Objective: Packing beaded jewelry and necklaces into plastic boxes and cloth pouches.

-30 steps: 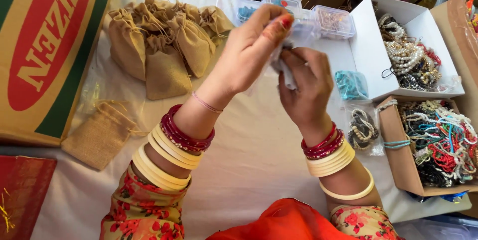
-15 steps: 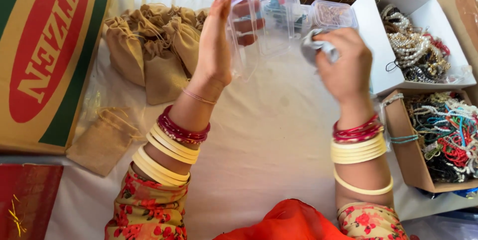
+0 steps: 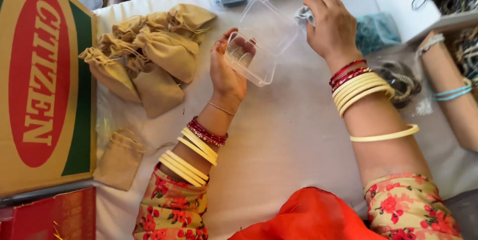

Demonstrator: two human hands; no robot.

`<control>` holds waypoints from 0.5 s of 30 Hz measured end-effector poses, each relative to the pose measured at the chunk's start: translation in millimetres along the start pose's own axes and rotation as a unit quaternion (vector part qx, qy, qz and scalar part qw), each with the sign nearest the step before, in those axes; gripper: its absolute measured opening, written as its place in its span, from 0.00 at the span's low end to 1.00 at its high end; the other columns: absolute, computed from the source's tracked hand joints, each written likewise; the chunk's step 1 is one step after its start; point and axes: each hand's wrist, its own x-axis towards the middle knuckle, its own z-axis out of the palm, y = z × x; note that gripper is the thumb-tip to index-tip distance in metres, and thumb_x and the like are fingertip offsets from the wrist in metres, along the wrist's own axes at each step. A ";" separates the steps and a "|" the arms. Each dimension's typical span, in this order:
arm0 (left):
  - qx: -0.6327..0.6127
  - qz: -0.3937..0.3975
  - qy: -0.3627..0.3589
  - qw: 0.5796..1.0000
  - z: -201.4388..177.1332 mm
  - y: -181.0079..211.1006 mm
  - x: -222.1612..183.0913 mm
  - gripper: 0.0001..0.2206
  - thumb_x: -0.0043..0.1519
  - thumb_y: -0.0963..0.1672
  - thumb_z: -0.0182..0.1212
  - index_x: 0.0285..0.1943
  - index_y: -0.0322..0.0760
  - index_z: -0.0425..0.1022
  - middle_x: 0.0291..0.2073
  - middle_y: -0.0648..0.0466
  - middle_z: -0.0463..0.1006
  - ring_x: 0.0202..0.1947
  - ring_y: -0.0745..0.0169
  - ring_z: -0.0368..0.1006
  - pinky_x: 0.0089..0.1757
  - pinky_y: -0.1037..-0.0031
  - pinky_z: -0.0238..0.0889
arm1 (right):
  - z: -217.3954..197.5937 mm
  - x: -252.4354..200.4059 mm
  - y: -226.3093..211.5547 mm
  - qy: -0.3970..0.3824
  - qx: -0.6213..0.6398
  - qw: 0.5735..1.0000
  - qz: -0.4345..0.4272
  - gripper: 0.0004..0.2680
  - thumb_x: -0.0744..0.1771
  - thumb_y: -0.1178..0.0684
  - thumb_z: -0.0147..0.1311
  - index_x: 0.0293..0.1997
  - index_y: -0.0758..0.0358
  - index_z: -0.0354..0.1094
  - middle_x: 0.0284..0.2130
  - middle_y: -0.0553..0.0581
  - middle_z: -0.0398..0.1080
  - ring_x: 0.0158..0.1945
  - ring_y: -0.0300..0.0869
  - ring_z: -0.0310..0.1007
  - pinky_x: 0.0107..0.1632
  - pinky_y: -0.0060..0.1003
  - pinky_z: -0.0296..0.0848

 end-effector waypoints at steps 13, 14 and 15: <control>0.718 0.146 -0.073 0.677 0.5 22.0 -53.3 0.13 0.65 0.47 0.63 0.54 0.37 0.74 0.50 0.48 0.73 0.52 0.52 0.69 0.54 0.65 0.64 | -19.2 8.1 -4.4 0.031 0.237 0.970 -0.034 0.11 0.65 0.57 0.52 0.50 0.62 0.77 0.44 0.58 0.72 0.51 0.51 0.67 0.53 0.41 0.70; 0.718 0.147 -0.070 0.676 5.1 22.4 -55.4 0.13 0.65 0.47 0.63 0.54 0.37 0.74 0.50 0.48 0.73 0.52 0.52 0.69 0.54 0.65 0.64 | -18.6 7.2 -4.8 0.030 0.239 0.970 -0.036 0.11 0.65 0.57 0.52 0.50 0.62 0.77 0.44 0.58 0.72 0.51 0.51 0.67 0.53 0.41 0.70; 0.735 0.150 -0.084 0.656 9.8 21.9 -57.7 0.18 0.63 0.50 0.66 0.56 0.37 0.73 0.52 0.47 0.71 0.55 0.49 0.66 0.56 0.62 0.61 | -18.4 6.5 -4.8 0.008 0.312 0.950 -0.036 0.11 0.67 0.54 0.52 0.51 0.63 0.77 0.43 0.57 0.72 0.50 0.47 0.68 0.51 0.38 0.69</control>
